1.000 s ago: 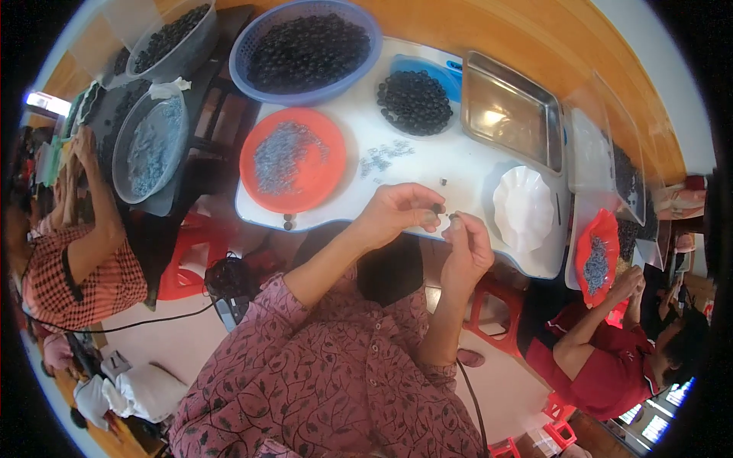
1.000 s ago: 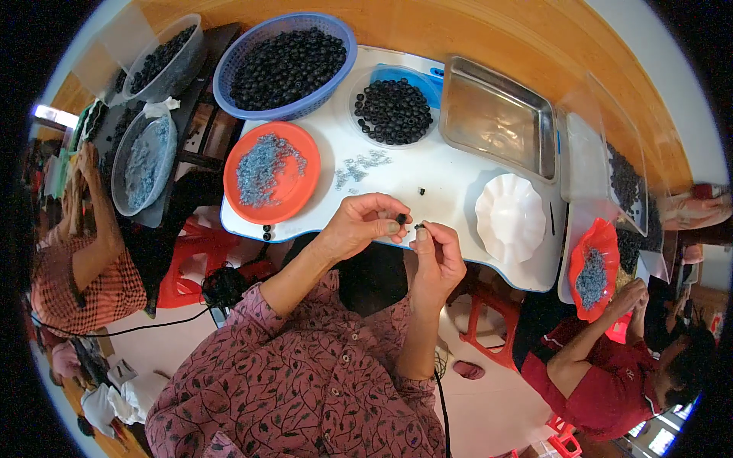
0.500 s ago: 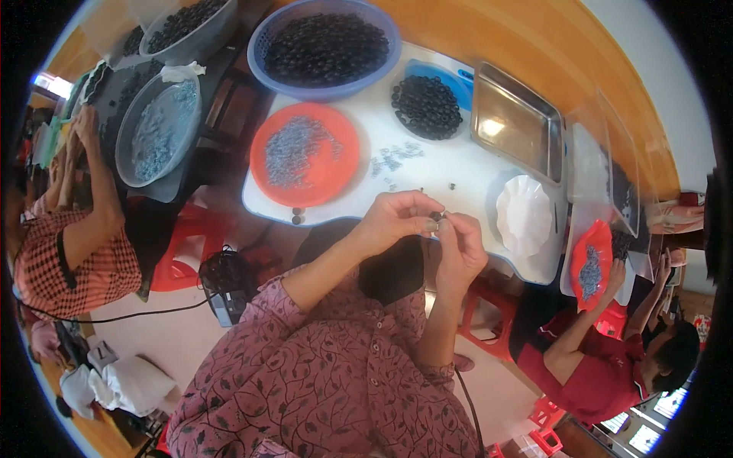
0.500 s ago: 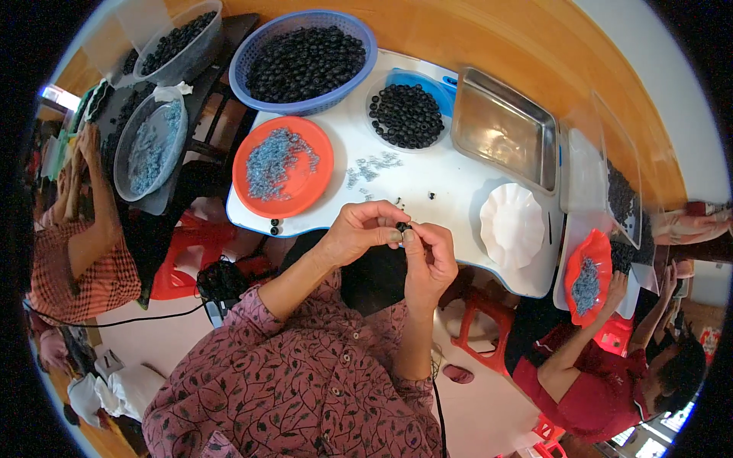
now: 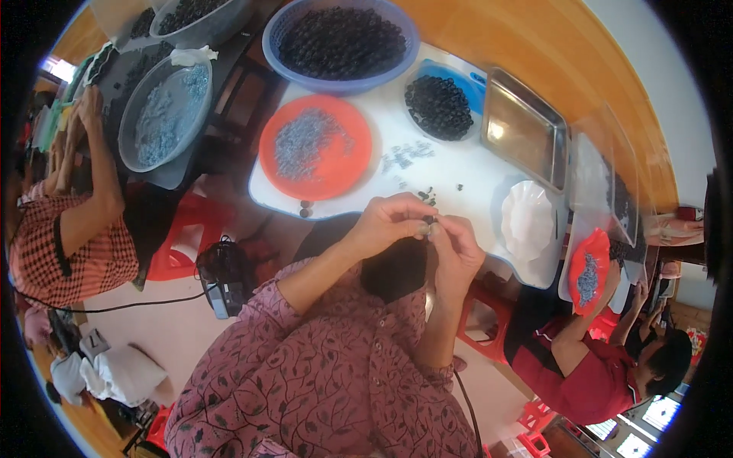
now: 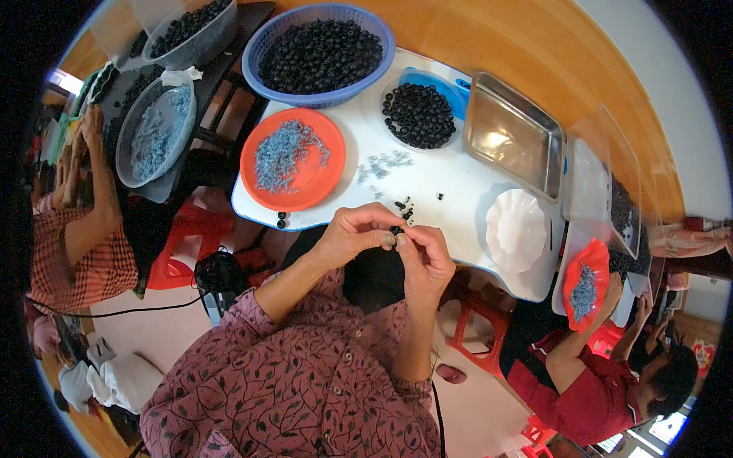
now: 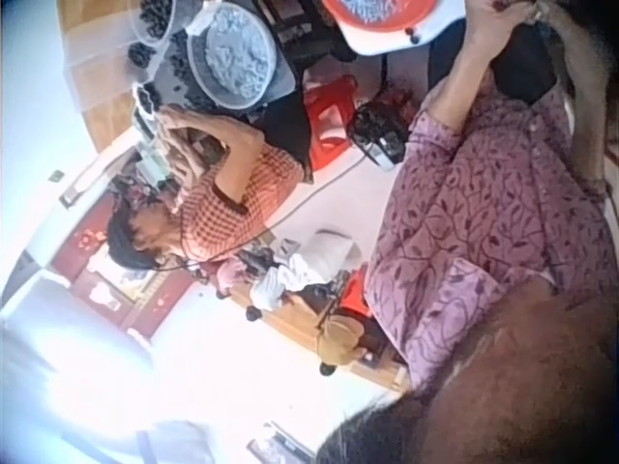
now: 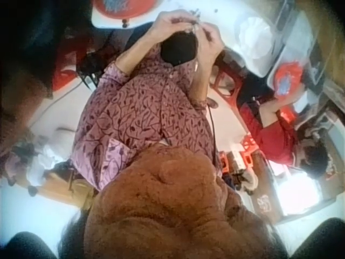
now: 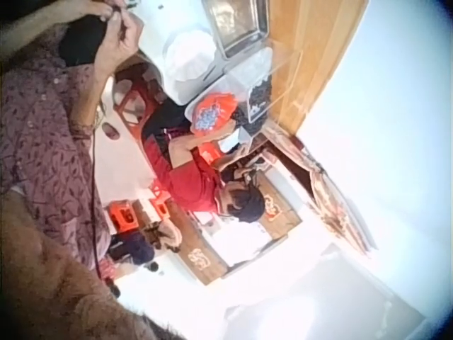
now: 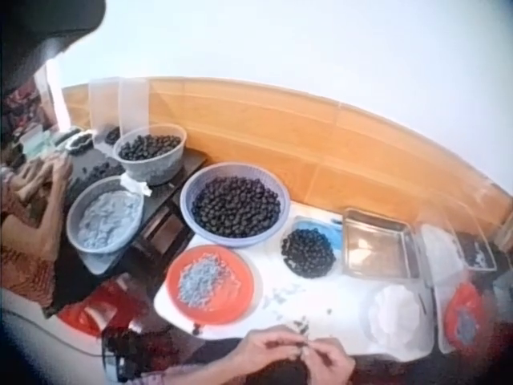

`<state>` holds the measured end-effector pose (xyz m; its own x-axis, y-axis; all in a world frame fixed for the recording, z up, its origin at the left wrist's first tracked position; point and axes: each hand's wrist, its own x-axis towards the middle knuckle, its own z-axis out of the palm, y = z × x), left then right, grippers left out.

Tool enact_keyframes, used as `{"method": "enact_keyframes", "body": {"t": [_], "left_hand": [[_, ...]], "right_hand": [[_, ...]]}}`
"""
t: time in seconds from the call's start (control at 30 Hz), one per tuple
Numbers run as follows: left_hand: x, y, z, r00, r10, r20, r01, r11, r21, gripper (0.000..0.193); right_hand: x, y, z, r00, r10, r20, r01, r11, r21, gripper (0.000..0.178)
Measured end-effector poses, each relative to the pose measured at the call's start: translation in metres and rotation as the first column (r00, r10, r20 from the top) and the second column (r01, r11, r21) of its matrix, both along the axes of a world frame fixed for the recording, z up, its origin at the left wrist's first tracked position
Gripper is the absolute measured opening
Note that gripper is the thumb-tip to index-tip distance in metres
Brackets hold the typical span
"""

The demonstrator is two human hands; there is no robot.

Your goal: The person sorts and inspects small black plastic components by hand on a workshop table, placing them into a sorting tray, a blue basin, and a red plate.

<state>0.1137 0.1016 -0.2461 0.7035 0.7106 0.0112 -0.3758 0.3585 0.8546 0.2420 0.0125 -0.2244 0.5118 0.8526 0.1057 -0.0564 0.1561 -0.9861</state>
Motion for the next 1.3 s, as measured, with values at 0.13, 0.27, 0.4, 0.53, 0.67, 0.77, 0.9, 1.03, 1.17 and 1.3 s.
{"method": "enact_keyframes", "body": {"t": [0.13, 0.27, 0.4, 0.53, 0.67, 0.77, 0.9, 1.03, 1.17, 1.3], "left_hand": [[-0.001, 0.000, 0.001, 1.000, 0.018, 0.022, -0.017, 1.000, -0.012, 0.025], [-0.001, -0.001, 0.004, 0.999, 0.026, 0.040, -0.023, 0.997, -0.072, 0.024], [-0.003, -0.001, 0.001, 0.999, 0.041, 0.036, -0.038, 0.996, -0.082, 0.023], [-0.005, -0.001, -0.009, 0.999, 0.031, 0.038, -0.026, 0.993, -0.116, 0.025], [-0.007, -0.002, -0.011, 0.997, 0.015, 0.074, -0.002, 0.986, -0.168, 0.026], [-0.009, -0.002, -0.011, 0.999, 0.010, 0.048, -0.004, 0.990, -0.141, 0.025], [-0.009, -0.004, -0.012, 0.997, 0.015, 0.077, -0.002, 0.985, -0.173, 0.025], [-0.011, -0.005, -0.010, 0.997, 0.022, 0.080, -0.007, 0.984, -0.177, 0.025], [-0.012, -0.004, -0.011, 0.995, 0.030, 0.096, -0.012, 0.982, -0.188, 0.024], [-0.012, -0.004, -0.008, 0.995, 0.050, 0.081, -0.035, 0.984, -0.174, 0.023]], "right_hand": [[-0.002, 0.002, 0.008, 0.990, -0.003, 0.140, 0.003, 1.000, -0.005, 0.019], [-0.003, 0.003, 0.011, 0.973, -0.001, 0.231, -0.001, 1.000, 0.005, 0.018], [-0.006, 0.004, 0.015, 0.955, 0.007, 0.297, -0.003, 1.000, -0.014, 0.018], [-0.007, 0.006, 0.013, 0.963, 0.008, 0.271, 0.002, 0.999, -0.035, 0.018], [-0.007, 0.006, 0.010, 0.986, 0.010, 0.165, 0.000, 0.998, -0.056, 0.015], [-0.008, 0.006, 0.003, 0.994, 0.013, 0.106, -0.010, 1.000, -0.024, 0.013], [-0.009, 0.005, 0.003, 0.995, 0.007, 0.101, -0.003, 0.999, -0.035, 0.013], [-0.012, 0.006, 0.011, 0.995, 0.002, 0.101, 0.005, 0.997, -0.071, 0.013], [-0.011, 0.005, 0.008, 0.997, 0.014, 0.080, -0.004, 0.992, -0.124, 0.014], [-0.012, 0.005, 0.005, 0.999, 0.016, 0.049, -0.009, 0.991, -0.134, 0.013]]}}
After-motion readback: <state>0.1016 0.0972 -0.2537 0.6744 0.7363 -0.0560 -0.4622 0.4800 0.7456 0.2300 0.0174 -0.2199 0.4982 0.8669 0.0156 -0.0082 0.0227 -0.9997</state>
